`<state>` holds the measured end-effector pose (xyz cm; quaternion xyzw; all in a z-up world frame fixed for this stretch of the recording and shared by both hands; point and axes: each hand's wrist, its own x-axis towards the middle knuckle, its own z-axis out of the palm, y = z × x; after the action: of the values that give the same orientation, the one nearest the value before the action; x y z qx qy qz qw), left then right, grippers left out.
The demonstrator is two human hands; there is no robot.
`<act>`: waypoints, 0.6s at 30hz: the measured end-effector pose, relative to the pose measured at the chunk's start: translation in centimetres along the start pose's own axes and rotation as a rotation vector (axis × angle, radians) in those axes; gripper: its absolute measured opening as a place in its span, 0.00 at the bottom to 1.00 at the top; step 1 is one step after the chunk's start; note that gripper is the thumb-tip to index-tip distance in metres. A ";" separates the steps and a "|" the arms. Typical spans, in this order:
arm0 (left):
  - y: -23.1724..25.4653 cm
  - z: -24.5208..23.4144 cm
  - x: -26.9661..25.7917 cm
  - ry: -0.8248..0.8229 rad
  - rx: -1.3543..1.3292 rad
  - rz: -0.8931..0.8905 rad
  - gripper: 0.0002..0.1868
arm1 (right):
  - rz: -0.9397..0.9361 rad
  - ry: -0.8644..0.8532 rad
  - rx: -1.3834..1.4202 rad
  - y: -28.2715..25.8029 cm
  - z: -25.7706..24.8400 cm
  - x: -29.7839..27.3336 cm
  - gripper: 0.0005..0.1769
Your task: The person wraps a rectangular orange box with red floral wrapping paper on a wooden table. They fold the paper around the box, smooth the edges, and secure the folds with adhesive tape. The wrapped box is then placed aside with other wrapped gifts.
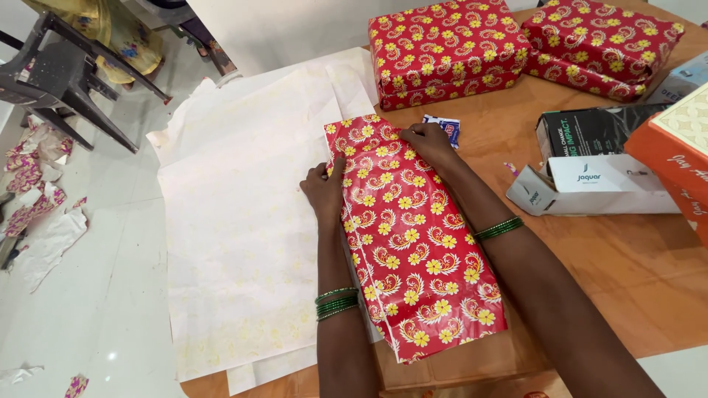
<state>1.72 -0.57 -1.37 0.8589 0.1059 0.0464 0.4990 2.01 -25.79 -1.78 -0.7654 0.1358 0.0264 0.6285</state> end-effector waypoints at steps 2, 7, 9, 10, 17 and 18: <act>0.0 0.0 -0.2 0.018 -0.032 0.007 0.36 | -0.006 0.007 -0.023 -0.1 0.1 0.0 0.19; 0.2 -0.2 -0.3 0.018 -0.011 0.018 0.35 | -0.078 0.061 0.048 0.3 0.2 -0.1 0.19; 0.1 -0.1 -0.3 0.024 -0.019 0.016 0.36 | -0.085 0.070 0.049 0.5 0.1 0.0 0.19; 0.0 -0.1 -0.3 0.028 -0.028 0.022 0.36 | -0.092 0.067 0.050 0.5 0.1 0.1 0.19; -0.3 0.0 -0.2 0.036 -0.043 0.056 0.36 | -0.095 0.027 0.020 -1.3 0.7 2.3 0.22; -0.3 0.0 -0.2 0.036 -0.041 0.055 0.36 | -0.054 0.025 -0.014 -1.6 0.9 2.8 0.23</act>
<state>1.45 -0.45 -1.59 0.8500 0.0902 0.0778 0.5132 5.18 -25.15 -1.06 -0.7735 0.1226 0.0008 0.6218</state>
